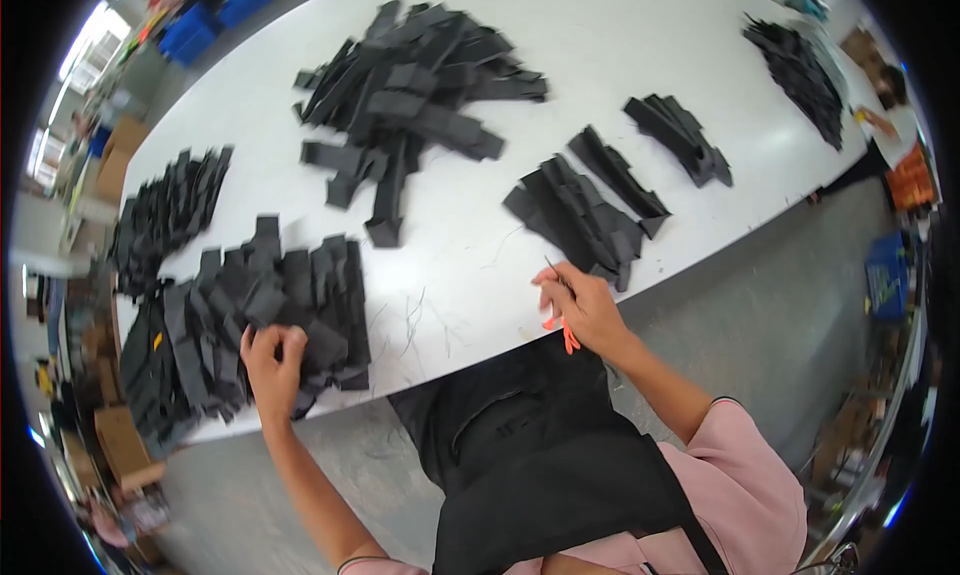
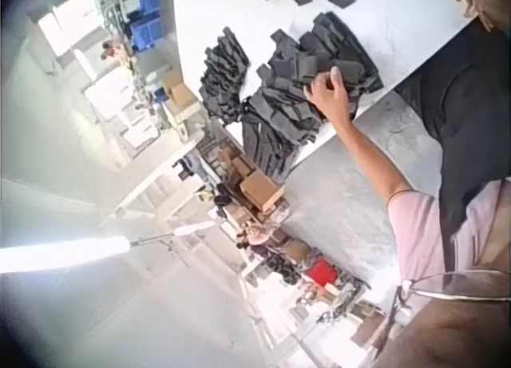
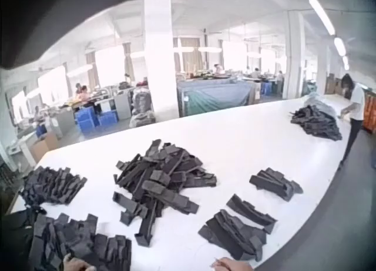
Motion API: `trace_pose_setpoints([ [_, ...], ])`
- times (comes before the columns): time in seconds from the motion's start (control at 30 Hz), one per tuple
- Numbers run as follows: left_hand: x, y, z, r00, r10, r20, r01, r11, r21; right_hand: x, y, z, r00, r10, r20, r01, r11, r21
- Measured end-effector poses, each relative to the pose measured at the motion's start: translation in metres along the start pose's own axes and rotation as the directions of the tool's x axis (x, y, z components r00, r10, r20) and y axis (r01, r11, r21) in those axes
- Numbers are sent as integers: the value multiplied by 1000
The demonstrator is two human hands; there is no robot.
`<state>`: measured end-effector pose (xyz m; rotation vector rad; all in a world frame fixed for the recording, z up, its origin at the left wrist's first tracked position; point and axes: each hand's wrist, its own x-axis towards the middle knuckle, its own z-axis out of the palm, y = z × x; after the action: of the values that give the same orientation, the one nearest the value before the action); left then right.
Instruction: Trimming excess material from small black manufactured parts using a hand-held cutter.
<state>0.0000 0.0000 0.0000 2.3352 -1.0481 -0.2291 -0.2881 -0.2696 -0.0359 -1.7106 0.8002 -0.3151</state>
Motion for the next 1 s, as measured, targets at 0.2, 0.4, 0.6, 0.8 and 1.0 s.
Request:
trace_pose_setpoints([
  [0.2, -20, 10, 42, 981, 131, -146, -70, 930, 360, 46, 44, -59, 893, -394, -220, 214, 798, -563],
  [0.4, -32, 2, 38, 940, 106, -325, 93, 836, 540, 81, 61, -77, 946, 22, -324, -233, 740, -631],
  [0.6, -26, 53, 31, 769, 132, -626, 71, 955, 289, 86, 79, -101, 923, 59, -381, -174, 946, -274],
  [0.8, -10, 128, 94, 988, -43, -148, -78, 687, -723, 54, 10, -85, 956, -16, -292, 90, 967, 240],
  [1.0, -8, 186, 172, 933, -70, 352, 357, 81, -931, 25, 0, -25, 976, 2, 219, -147, 746, 649],
])
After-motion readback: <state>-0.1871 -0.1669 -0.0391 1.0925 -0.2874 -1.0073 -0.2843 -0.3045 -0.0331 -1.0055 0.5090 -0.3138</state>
